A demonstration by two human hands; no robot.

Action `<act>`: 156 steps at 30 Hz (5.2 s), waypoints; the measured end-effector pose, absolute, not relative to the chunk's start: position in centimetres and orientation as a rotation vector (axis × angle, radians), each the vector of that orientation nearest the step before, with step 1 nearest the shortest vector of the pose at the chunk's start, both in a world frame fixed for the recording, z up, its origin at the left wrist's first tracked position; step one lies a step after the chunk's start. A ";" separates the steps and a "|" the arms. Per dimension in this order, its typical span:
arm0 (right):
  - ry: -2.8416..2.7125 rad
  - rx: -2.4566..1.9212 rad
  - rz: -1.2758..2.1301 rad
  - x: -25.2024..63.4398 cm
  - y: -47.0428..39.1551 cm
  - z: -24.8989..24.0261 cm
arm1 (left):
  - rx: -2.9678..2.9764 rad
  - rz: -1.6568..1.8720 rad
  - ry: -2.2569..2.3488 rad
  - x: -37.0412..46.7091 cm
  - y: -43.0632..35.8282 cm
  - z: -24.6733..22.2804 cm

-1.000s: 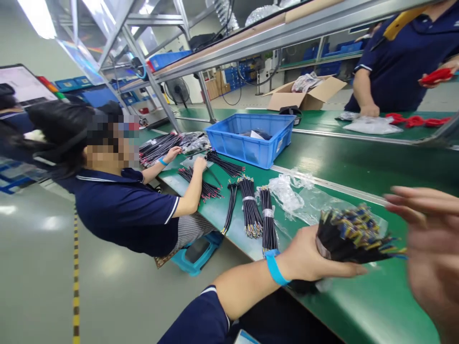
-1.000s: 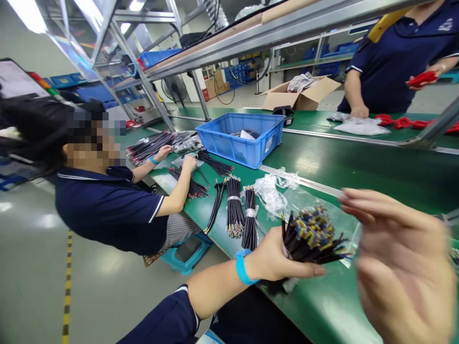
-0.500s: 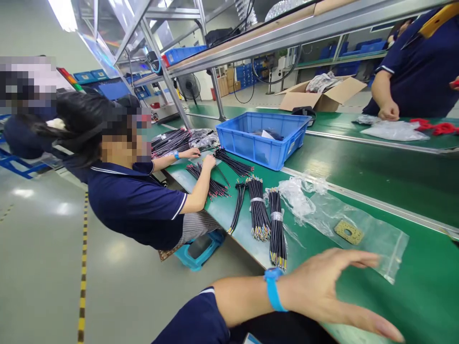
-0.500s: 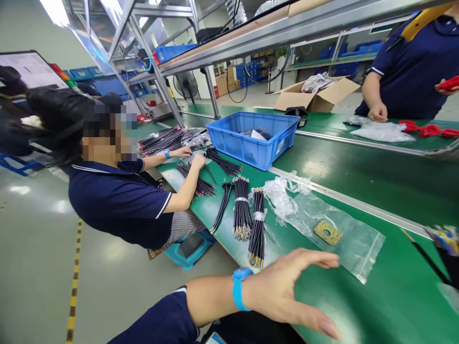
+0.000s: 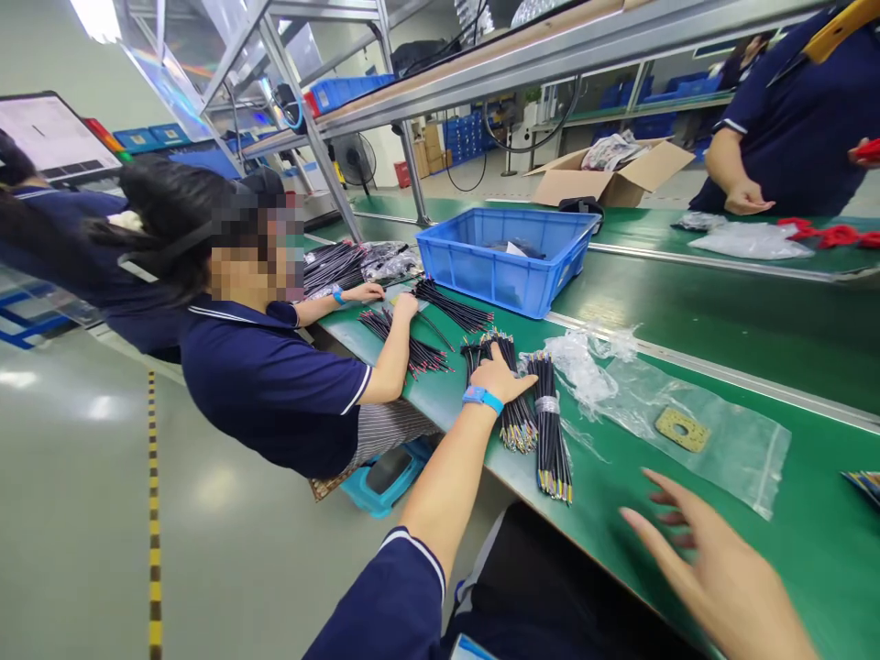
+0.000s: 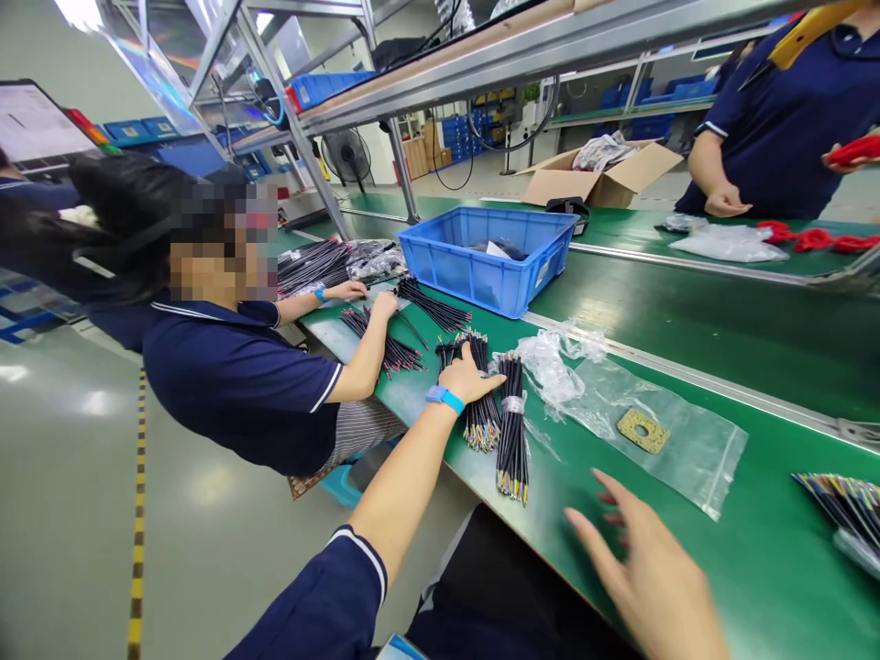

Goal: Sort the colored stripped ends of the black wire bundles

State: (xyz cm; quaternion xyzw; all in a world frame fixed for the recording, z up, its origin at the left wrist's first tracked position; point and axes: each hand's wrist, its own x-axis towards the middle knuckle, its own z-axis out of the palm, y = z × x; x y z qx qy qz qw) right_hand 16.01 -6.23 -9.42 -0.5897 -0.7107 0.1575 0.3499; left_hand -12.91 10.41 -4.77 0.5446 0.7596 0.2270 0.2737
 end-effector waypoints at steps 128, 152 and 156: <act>-1.410 -0.788 1.074 12.7 2.9 0.9 | 1.350 1.232 0.722 -3.7 3.1 0.3; -1.418 -0.903 1.007 12.5 3.1 1.5 | 1.389 1.248 0.702 -4.4 3.1 -0.2; -1.423 -0.881 0.976 12.5 3.0 1.5 | 1.412 1.283 0.711 -4.4 3.1 -0.1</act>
